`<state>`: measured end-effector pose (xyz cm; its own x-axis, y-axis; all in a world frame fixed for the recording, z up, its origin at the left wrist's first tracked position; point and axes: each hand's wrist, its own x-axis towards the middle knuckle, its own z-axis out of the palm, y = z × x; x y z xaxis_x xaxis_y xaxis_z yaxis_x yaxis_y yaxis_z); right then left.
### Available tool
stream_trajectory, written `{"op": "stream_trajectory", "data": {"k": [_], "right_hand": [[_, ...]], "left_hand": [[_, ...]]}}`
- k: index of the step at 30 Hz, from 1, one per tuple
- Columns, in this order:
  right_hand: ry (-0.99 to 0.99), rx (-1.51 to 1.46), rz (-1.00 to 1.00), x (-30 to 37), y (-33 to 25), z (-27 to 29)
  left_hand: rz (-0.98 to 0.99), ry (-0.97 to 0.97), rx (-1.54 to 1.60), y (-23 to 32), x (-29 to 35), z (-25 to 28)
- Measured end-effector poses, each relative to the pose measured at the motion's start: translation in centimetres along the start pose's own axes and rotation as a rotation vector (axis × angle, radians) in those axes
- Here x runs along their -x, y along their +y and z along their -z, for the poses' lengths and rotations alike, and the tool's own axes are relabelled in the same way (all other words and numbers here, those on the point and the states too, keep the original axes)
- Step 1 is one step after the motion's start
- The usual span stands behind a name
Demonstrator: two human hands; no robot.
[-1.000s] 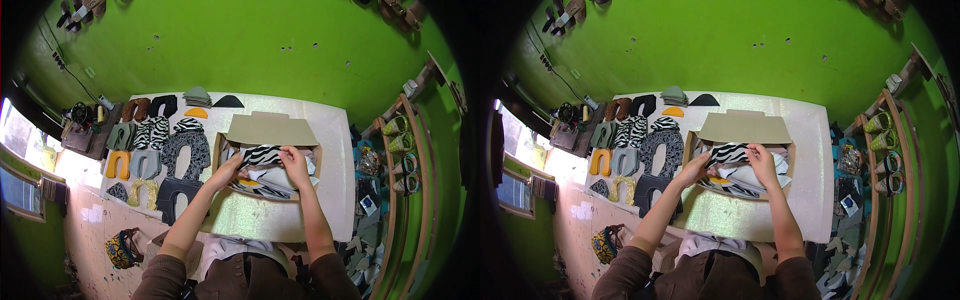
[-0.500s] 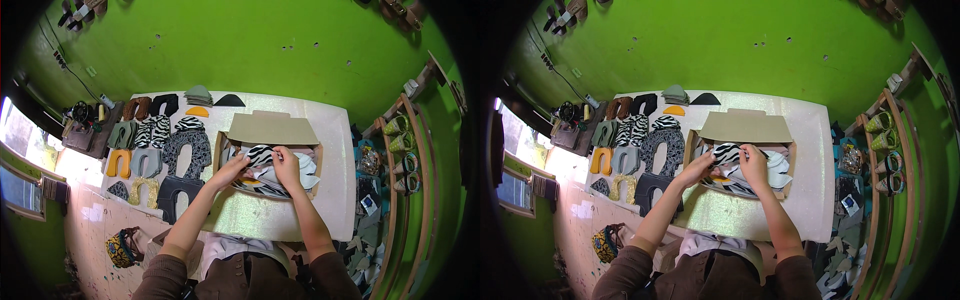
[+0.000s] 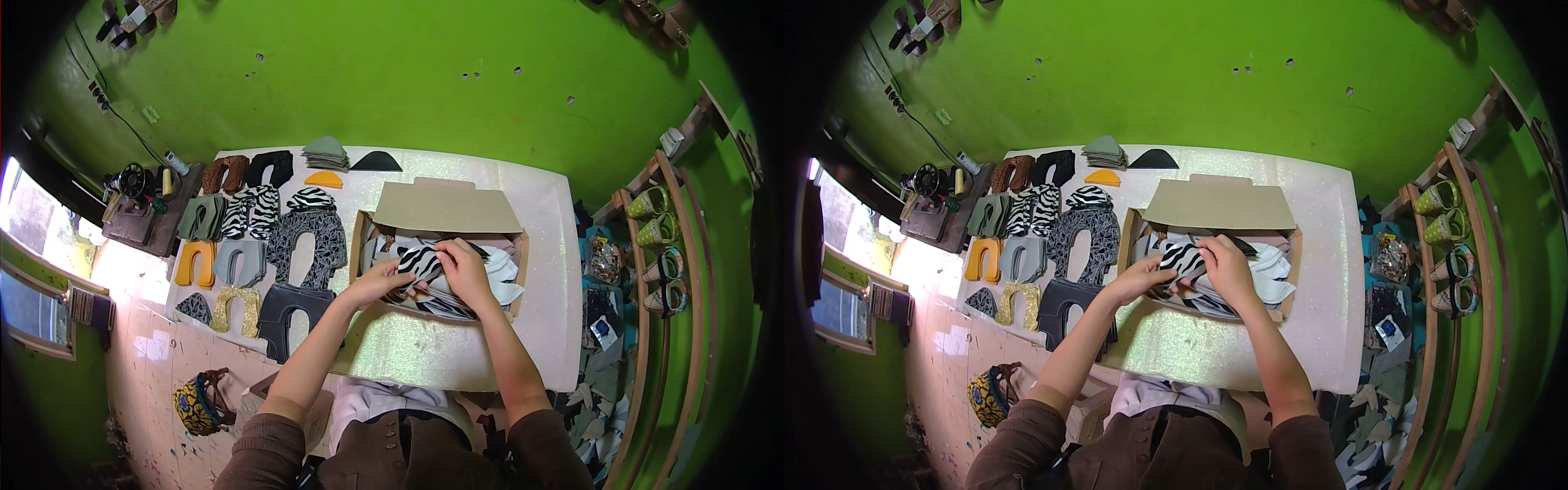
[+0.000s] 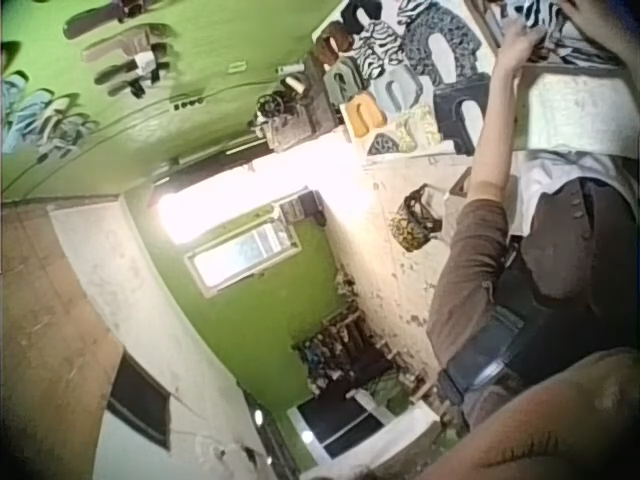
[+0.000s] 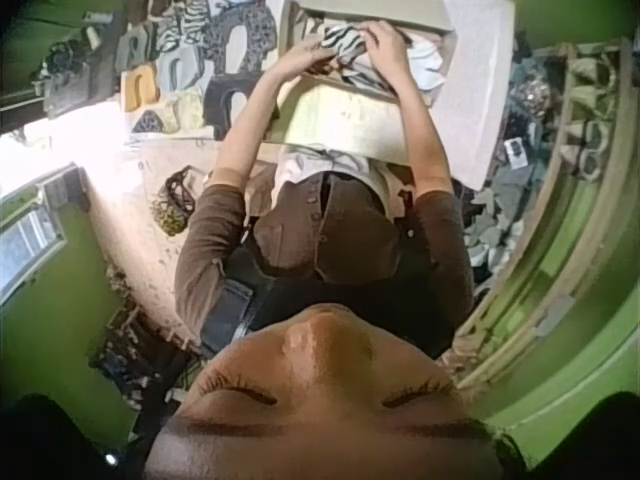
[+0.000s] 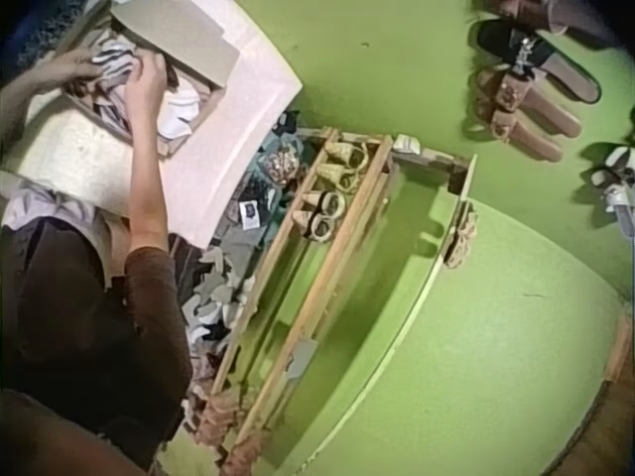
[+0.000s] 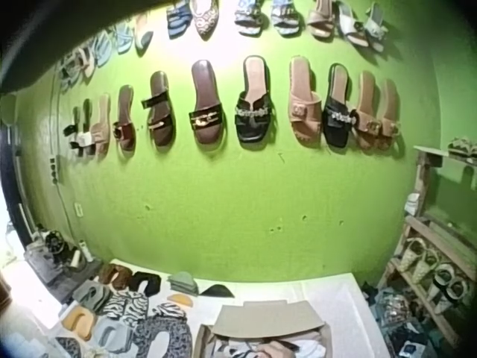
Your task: Sorting various patterned shoe upper components from a box onto a workbench.
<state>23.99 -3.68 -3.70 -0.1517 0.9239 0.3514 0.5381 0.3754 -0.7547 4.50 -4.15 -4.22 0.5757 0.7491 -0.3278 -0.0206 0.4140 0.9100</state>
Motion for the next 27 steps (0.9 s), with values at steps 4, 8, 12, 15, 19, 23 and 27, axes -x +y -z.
{"op": "stream_trajectory", "data": {"k": [4, 8, 12, 15, 19, 23, 27], "right_hand": [[-0.059, -0.018, -0.039, 0.1, -0.4, 0.1], [0.136, 0.210, 0.274, -0.1, 0.1, 0.3], [-0.080, -0.173, -0.090, 0.2, 0.3, 1.1], [-0.301, -0.374, -0.300, 0.5, 2.4, 0.7], [-0.108, -0.319, -0.299, 0.9, 1.7, -0.4], [-0.088, -0.271, -0.303, 1.3, 2.3, -0.9], [-0.080, -0.190, -0.246, 1.0, -0.1, -2.0]], "left_hand": [[0.044, 0.049, 0.072, -0.7, -0.3, -0.2], [-0.048, 0.091, 0.007, -0.8, -0.2, 0.0], [-0.013, 0.061, -0.087, 1.0, 0.7, -0.4], [0.022, 0.047, -0.142, 0.9, 0.6, -0.4], [-0.005, 0.184, -0.173, -0.8, 0.6, 0.8], [-0.078, 0.213, -0.096, -1.4, 0.7, 0.8], [-0.142, 0.348, -0.181, -2.1, 1.2, 1.8]]}}
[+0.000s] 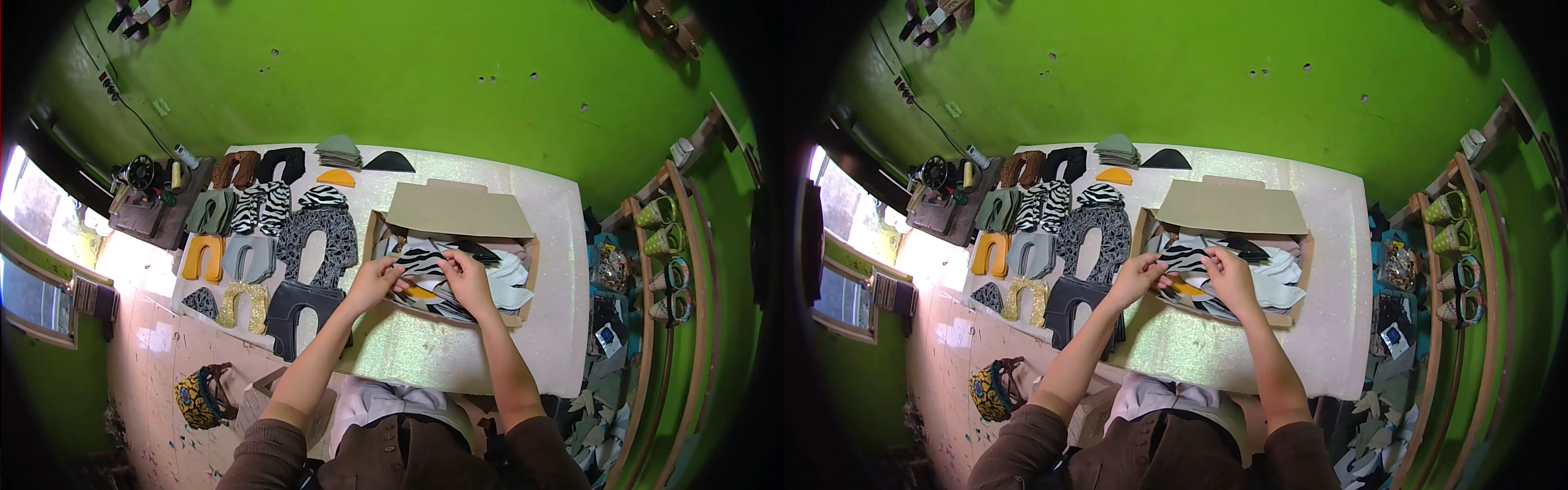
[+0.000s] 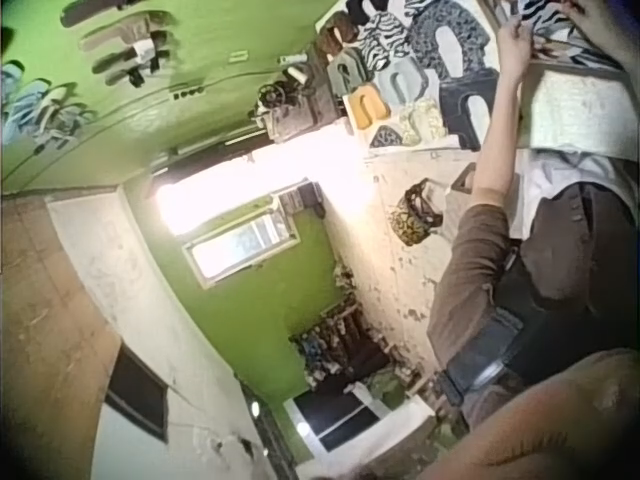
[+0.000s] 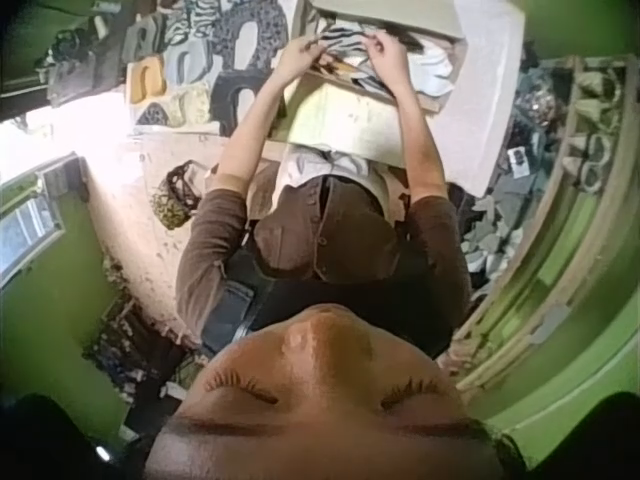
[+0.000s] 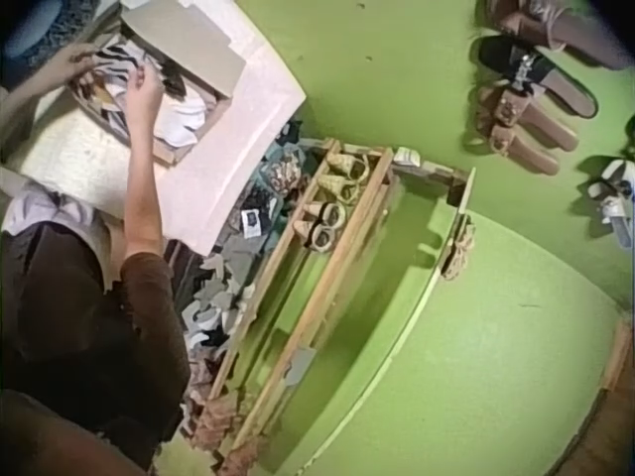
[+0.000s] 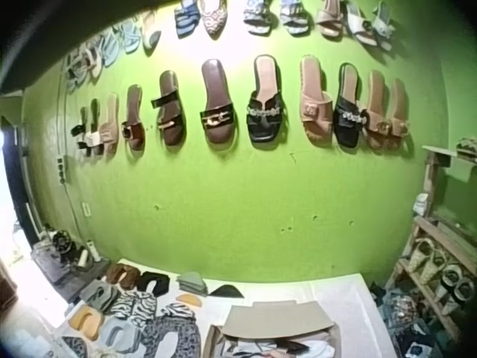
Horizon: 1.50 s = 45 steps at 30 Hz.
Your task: Sorting various patterned shoe upper components from a box onto a workbench.
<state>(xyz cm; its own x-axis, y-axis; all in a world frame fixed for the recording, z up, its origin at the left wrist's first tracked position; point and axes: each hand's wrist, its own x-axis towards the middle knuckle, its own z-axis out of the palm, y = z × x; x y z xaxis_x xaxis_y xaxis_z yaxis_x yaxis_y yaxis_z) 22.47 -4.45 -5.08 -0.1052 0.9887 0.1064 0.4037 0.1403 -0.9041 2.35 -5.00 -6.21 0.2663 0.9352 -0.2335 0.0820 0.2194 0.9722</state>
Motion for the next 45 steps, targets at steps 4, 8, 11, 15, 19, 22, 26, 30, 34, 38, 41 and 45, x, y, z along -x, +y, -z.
{"op": "stream_trajectory", "data": {"k": [4, 8, 11, 15, 19, 22, 26, 30, 34, 38, 41, 45], "right_hand": [[0.052, 0.011, 0.076, 0.2, -1.8, -2.0], [0.025, 0.153, 0.048, 0.0, -2.2, -4.2], [0.096, 0.207, 0.045, -0.6, -2.7, -6.4], [0.217, 0.312, 0.172, -1.9, -4.4, -9.4], [0.343, 0.281, 0.233, -4.0, -5.5, -12.1], [0.324, 0.295, 0.205, -4.9, -7.2, -13.9], [0.400, 0.396, 0.231, -6.5, -8.4, -17.5], [0.458, 0.455, 0.099, -8.3, -8.8, -21.1], [0.452, 0.479, -0.005, -11.2, -6.8, -24.3], [0.461, 0.480, -0.067, -14.1, -5.1, -26.0], [0.403, 0.571, -0.109, -15.5, -4.0, -26.0], [0.432, 0.630, -0.023, -16.0, -3.2, -26.4]], "left_hand": [[0.001, 0.141, 0.014, 0.2, 0.7, 1.2], [-0.032, 0.203, -0.019, 0.3, 1.7, 3.2], [-0.046, 0.243, -0.066, 0.3, 2.2, 4.8], [-0.075, 0.210, -0.089, -0.1, 2.3, 8.7], [-0.055, 0.118, -0.035, 0.0, 1.4, 12.6], [-0.064, 0.127, 0.005, 0.3, 0.8, 15.3], [-0.094, 0.308, -0.042, -0.8, -0.5, 18.4], [-0.097, 0.350, -0.045, -2.1, -2.4, 21.0], [-0.136, 0.451, -0.257, -3.2, -4.8, 23.3], [-0.197, 0.464, -0.513, -2.8, -7.8, 24.9], [-0.227, 0.432, -0.704, -2.5, -9.0, 25.4], [-0.261, 0.413, -0.889, -3.4, -9.9, 25.8]]}}
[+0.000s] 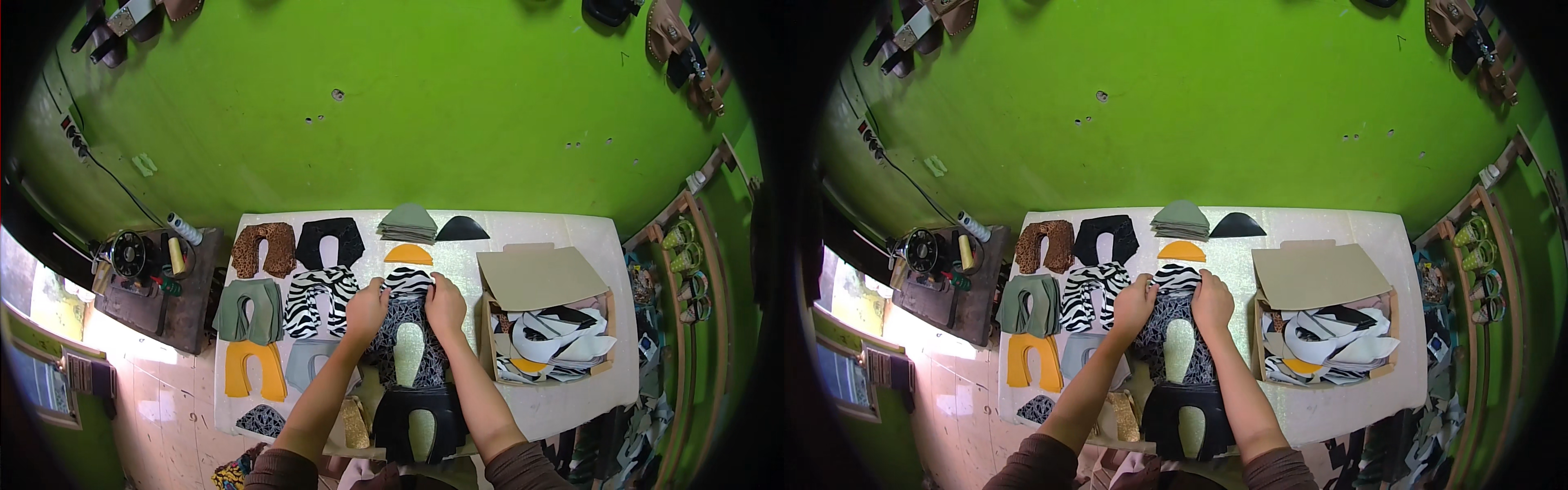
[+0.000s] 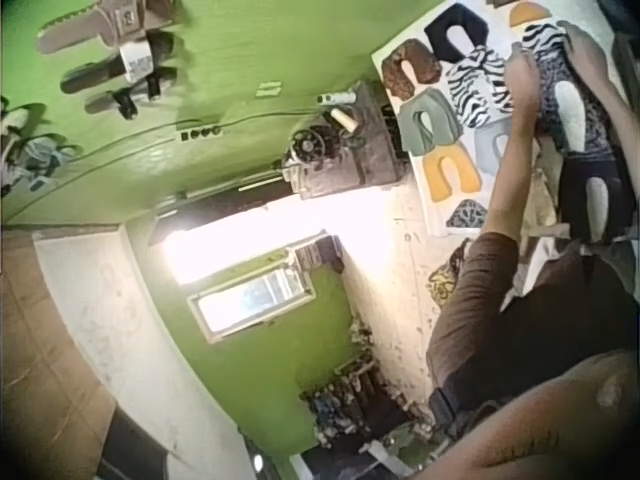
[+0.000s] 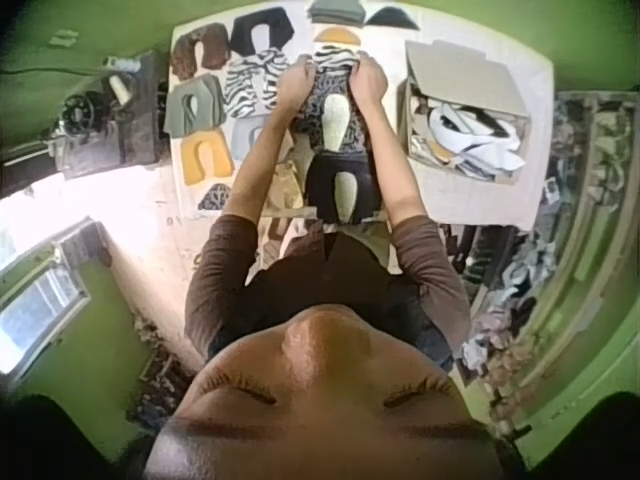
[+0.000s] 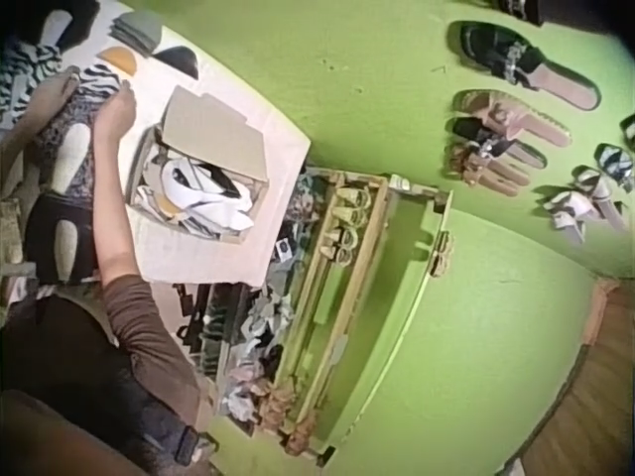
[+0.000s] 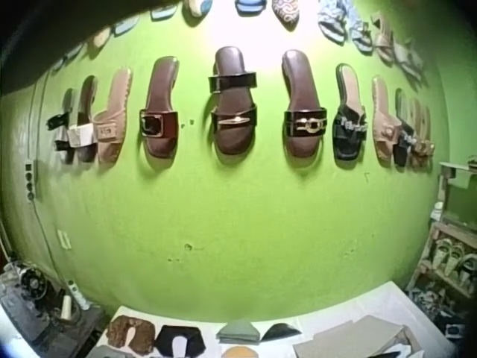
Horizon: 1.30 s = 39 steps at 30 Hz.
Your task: Sorting various patterned shoe upper components from a box onto a workbench.
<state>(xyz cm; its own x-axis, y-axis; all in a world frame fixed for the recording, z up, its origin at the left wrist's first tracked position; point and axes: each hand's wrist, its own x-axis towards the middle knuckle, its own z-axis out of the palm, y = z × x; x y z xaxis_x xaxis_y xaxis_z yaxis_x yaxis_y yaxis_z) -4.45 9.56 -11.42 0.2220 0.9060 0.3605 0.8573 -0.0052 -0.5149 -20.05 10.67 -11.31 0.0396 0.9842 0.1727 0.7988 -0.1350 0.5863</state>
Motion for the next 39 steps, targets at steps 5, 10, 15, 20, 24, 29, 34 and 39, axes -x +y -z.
{"op": "stream_trajectory", "data": {"k": [5, 10, 15, 20, 24, 29, 34, 39], "right_hand": [[-0.109, 0.116, 0.032, 0.1, -0.1, -0.1], [0.015, 0.161, 0.162, 0.7, -0.2, 0.0], [-0.258, 0.208, 0.327, 2.7, -0.7, -0.9], [-0.253, 0.125, 0.350, 3.3, 0.1, -1.1], [-0.186, -0.131, 0.413, 4.0, -2.1, 2.4], [-0.083, -0.299, 0.372, 4.7, -2.4, 7.8], [0.029, -0.377, 0.363, 4.1, 0.0, 13.2], [-0.019, -0.343, 0.339, 3.3, 6.4, 17.8]], "left_hand": [[-0.087, 0.046, -0.199, -0.6, 0.1, -0.9], [-0.192, 0.089, -0.242, 0.1, 0.5, -0.1], [-0.432, 0.037, -0.273, -0.5, 2.0, -1.4], [-0.394, -0.001, -0.286, 0.5, 3.4, -1.8], [-0.394, 0.036, -0.270, 2.8, 4.4, 0.0], [-0.450, 0.069, -0.115, 8.3, 6.0, 1.7], [-0.489, 0.066, 0.018, 14.2, 6.7, 1.3], [-0.510, 0.046, 0.102, 19.7, 7.8, -2.1]]}}
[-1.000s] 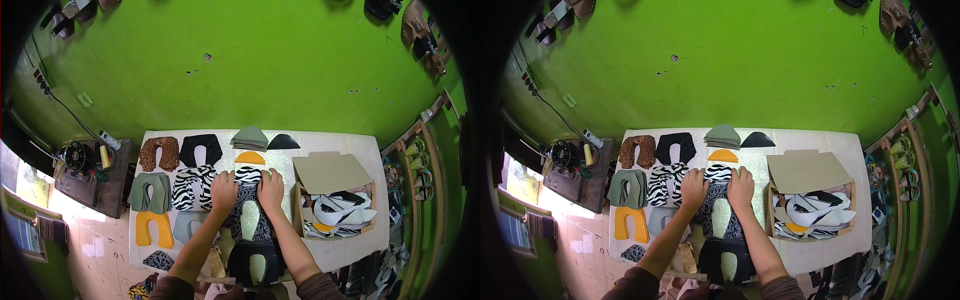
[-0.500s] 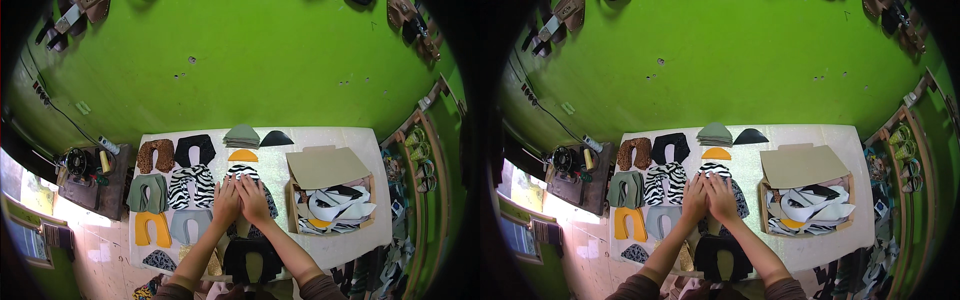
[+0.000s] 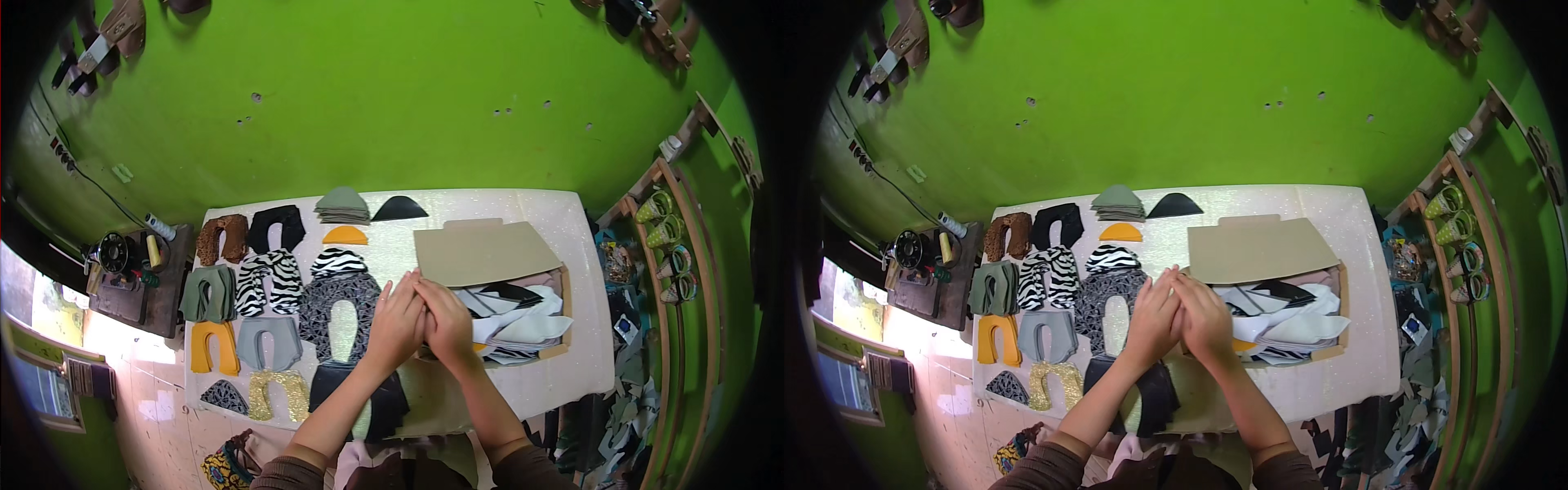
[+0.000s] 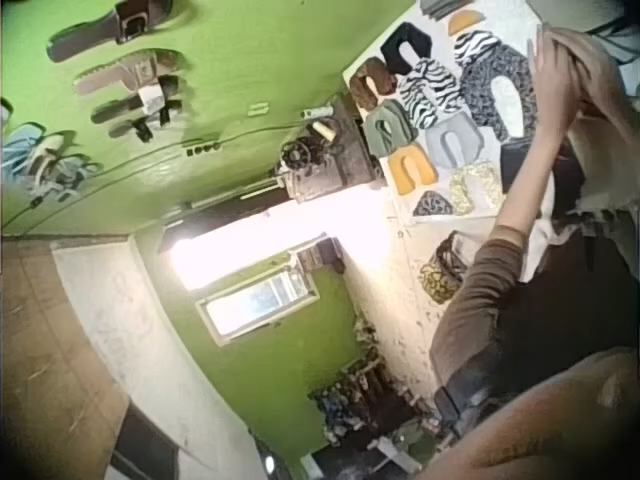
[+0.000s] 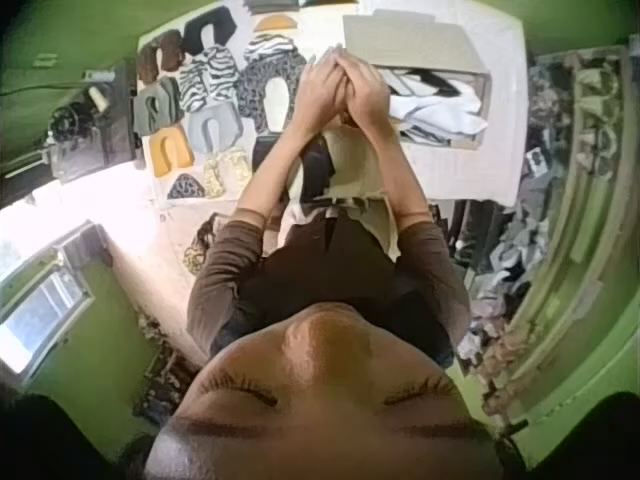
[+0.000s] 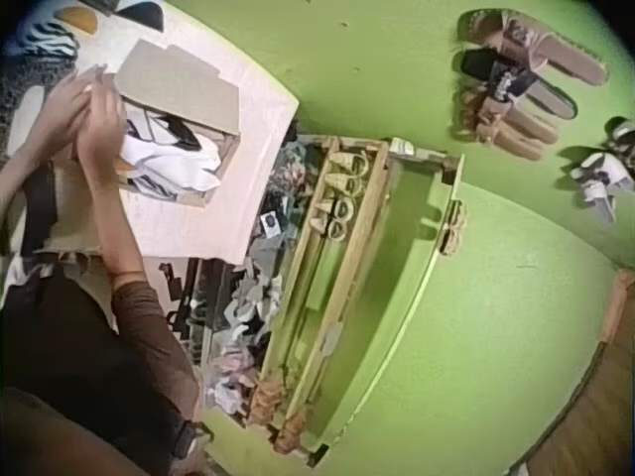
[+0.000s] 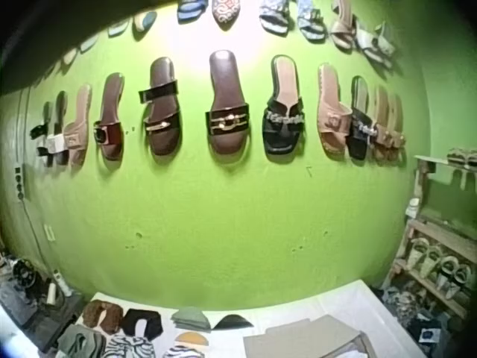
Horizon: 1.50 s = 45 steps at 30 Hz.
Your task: Sorting various patterned shoe upper components from a box onto a workbench.
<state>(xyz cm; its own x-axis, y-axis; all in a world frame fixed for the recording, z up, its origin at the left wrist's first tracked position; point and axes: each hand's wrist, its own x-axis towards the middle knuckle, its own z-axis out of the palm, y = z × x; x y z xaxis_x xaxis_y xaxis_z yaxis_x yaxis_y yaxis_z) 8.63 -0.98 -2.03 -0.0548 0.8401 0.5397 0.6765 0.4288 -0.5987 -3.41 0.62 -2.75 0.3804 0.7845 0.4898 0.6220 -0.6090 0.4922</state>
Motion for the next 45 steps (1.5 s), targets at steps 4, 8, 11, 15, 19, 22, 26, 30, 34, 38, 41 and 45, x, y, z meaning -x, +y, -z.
{"op": "stream_trajectory", "data": {"k": [4, 8, 11, 15, 19, 22, 26, 30, 34, 38, 41, 45], "right_hand": [[-0.209, 0.144, -0.090, 1.0, 2.8, 4.9], [-0.386, 0.235, -0.104, 2.4, 5.8, 7.2], [-0.349, 0.342, 0.005, 3.6, 8.0, 7.5], [-0.390, 0.366, 0.129, 3.6, 9.2, 8.0], [-0.493, 0.419, 0.135, 3.1, 9.9, 8.6], [-0.396, 0.319, 0.163, 2.0, 10.6, 9.3], [-0.385, 0.303, 0.209, 1.5, 12.0, 10.6], [-0.580, 0.316, 0.093, 2.0, 12.6, 11.2], [-0.573, 0.328, 0.122, 2.5, 11.5, 11.7], [-0.457, 0.234, 0.127, 3.1, 12.3, 11.9], [-0.398, 0.027, -0.025, 3.1, 12.0, 12.9], [-0.345, -0.065, -0.178, 3.4, 11.7, 13.5]], "left_hand": [[0.045, -0.108, 0.346, 2.8, -0.5, -2.8], [0.102, -0.239, 0.368, 4.3, 0.1, -6.0], [0.078, -0.240, 0.201, 5.1, 0.4, -7.5], [0.102, -0.259, 0.077, 5.4, 0.9, -8.0], [0.090, -0.194, 0.040, 5.7, 1.0, -7.4], [0.133, -0.171, 0.049, 5.6, 0.7, -6.7], [0.133, -0.170, 0.057, 5.5, 0.6, -6.3], [0.200, -0.241, 0.165, 5.2, 0.8, -7.0], [0.301, -0.261, 0.285, 5.4, 1.3, -7.8], [0.289, -0.259, 0.312, 6.1, 1.2, -8.1], [0.375, -0.272, 0.376, 6.8, 0.9, -7.8], [0.336, -0.238, 0.356, 6.5, 1.4, -8.2]]}}
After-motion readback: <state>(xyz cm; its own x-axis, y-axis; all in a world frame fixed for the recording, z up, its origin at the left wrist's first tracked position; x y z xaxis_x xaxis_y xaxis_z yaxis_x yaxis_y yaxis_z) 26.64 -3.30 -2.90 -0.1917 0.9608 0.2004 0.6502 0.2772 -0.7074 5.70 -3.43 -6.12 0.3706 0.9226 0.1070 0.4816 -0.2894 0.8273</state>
